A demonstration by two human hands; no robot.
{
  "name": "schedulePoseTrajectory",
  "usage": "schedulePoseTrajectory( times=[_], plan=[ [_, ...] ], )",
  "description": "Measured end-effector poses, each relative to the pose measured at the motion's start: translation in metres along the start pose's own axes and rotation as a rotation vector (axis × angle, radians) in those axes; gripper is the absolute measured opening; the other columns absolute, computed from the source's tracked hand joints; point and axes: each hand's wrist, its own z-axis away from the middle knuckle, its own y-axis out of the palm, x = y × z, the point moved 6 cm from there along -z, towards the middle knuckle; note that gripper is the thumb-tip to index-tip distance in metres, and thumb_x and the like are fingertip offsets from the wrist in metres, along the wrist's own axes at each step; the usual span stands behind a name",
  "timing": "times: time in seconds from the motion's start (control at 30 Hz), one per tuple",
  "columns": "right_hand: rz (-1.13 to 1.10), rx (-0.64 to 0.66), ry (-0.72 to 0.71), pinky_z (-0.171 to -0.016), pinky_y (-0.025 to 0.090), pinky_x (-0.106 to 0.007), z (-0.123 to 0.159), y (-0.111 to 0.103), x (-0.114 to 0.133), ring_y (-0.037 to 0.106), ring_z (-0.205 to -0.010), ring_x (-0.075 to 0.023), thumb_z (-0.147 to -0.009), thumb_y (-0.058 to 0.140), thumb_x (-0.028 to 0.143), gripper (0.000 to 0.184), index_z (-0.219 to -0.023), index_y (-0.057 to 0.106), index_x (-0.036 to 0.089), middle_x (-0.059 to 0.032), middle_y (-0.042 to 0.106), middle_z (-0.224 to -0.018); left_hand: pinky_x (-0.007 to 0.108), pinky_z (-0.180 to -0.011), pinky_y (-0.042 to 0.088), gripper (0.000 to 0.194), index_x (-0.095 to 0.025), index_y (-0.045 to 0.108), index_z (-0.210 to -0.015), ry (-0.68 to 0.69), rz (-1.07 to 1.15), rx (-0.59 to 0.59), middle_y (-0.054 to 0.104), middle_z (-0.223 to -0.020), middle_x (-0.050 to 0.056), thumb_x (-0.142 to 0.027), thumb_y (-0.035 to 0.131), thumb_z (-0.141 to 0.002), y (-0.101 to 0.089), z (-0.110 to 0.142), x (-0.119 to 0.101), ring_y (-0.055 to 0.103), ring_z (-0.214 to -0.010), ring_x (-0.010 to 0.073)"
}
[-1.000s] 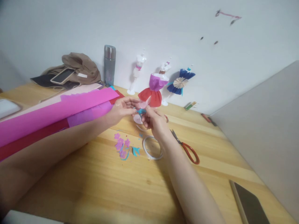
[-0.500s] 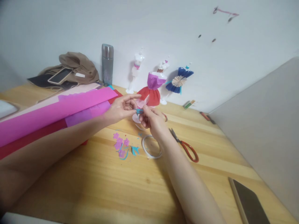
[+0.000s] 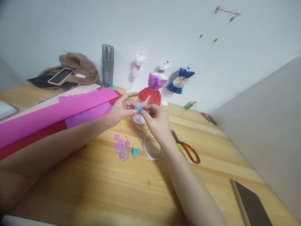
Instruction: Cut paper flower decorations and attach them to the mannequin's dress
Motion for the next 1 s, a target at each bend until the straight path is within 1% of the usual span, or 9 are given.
schedulePoseTrajectory(
  times=[0.1,0.2,0.43,0.57,0.63,0.73,0.83,0.9,1.0],
  plan=[
    [0.055,-0.033,-0.080,-0.054,0.042,-0.031,0.000,0.001,0.002,0.057,-0.058,-0.0158,-0.068,0.076,0.035,0.025,-0.088,0.066,0.023,-0.0029,0.070,-0.082,0.025,-0.065,0.047,0.066,-0.021,0.052,-0.131,-0.006,0.036,-0.011,0.062,-0.073,-0.006,-0.015,0.076,-0.070,-0.001,0.000,0.001,0.058,-0.064,0.0089],
    [0.064,-0.051,-0.149,-0.055,0.042,-0.031,0.002,0.005,0.003,0.056,-0.059,-0.0154,-0.069,0.074,0.034,0.031,-0.096,0.063,0.026,-0.0034,0.071,-0.092,0.024,-0.064,0.047,0.064,-0.022,0.055,-0.129,-0.011,0.056,-0.025,0.061,-0.072,-0.007,-0.016,0.077,-0.069,-0.001,0.000,0.003,0.058,-0.064,0.0085],
    [-0.024,-0.084,-0.157,-0.057,0.046,-0.031,0.006,0.011,-0.002,0.058,-0.061,-0.0169,-0.073,0.068,0.028,0.026,-0.098,0.061,0.026,0.0009,0.062,-0.073,0.024,-0.065,0.047,0.062,-0.020,0.058,-0.126,-0.052,0.105,-0.007,0.062,-0.074,-0.006,-0.013,0.075,-0.067,0.003,0.003,0.005,0.059,-0.066,0.0088],
    [-0.023,-0.145,-0.169,-0.059,0.048,-0.032,0.005,0.006,-0.003,0.059,-0.062,-0.0164,-0.074,0.069,0.029,0.026,-0.098,0.061,0.024,0.0009,0.061,-0.075,0.025,-0.060,0.048,0.057,-0.020,0.059,-0.123,-0.072,0.115,-0.015,0.068,-0.087,-0.001,-0.017,0.075,-0.069,0.002,0.005,0.001,0.063,-0.065,0.0106],
    [0.016,-0.185,-0.181,-0.060,0.049,-0.033,0.004,0.001,-0.002,0.060,-0.062,-0.0170,-0.074,0.068,0.029,0.025,-0.097,0.060,0.024,0.0007,0.061,-0.075,0.025,-0.056,0.046,0.046,-0.020,0.061,-0.119,-0.087,0.093,-0.080,0.069,-0.087,0.000,-0.019,0.070,-0.074,-0.004,0.004,0.001,0.062,-0.059,0.0100],
    [0.142,-0.192,-0.209,-0.061,0.050,-0.036,0.004,-0.003,0.003,0.061,-0.062,-0.0186,-0.076,0.066,0.029,0.024,-0.099,0.060,0.024,-0.0002,0.063,-0.074,0.023,-0.050,0.038,0.025,-0.018,0.062,-0.106,-0.122,0.042,-0.309,0.064,-0.071,-0.003,-0.015,0.061,-0.082,-0.020,0.004,0.007,0.054,-0.049,0.0077],
    [0.307,-0.186,-0.271,-0.066,0.052,-0.040,0.005,-0.003,0.013,0.061,-0.064,-0.0202,-0.079,0.063,0.027,0.026,-0.105,0.062,0.025,-0.0017,0.068,-0.076,0.022,-0.051,0.037,0.019,-0.018,0.058,-0.094,-0.215,0.075,-0.496,0.059,-0.064,-0.004,-0.005,0.057,-0.081,-0.030,0.006,0.020,0.052,-0.050,0.0074],
    [0.359,-0.195,-0.315,-0.070,0.053,-0.042,0.007,-0.002,0.019,0.062,-0.066,-0.0214,-0.079,0.062,0.027,0.026,-0.105,0.063,0.025,-0.0023,0.070,-0.076,0.024,-0.058,0.043,0.016,-0.018,0.055,-0.087,-0.292,0.146,-0.485,0.061,-0.066,-0.002,-0.003,0.058,-0.081,-0.026,0.006,0.030,0.058,-0.056,0.0097],
    [0.326,-0.198,-0.319,-0.070,0.054,-0.043,0.006,0.002,0.022,0.063,-0.066,-0.0227,-0.077,0.064,0.031,0.025,-0.102,0.064,0.024,-0.0022,0.070,-0.074,0.030,-0.073,0.052,0.014,-0.018,0.055,-0.075,-0.301,0.275,-0.364,0.065,-0.071,0.003,-0.009,0.062,-0.083,-0.015,0.004,0.034,0.065,-0.067,0.0139]
  ],
)
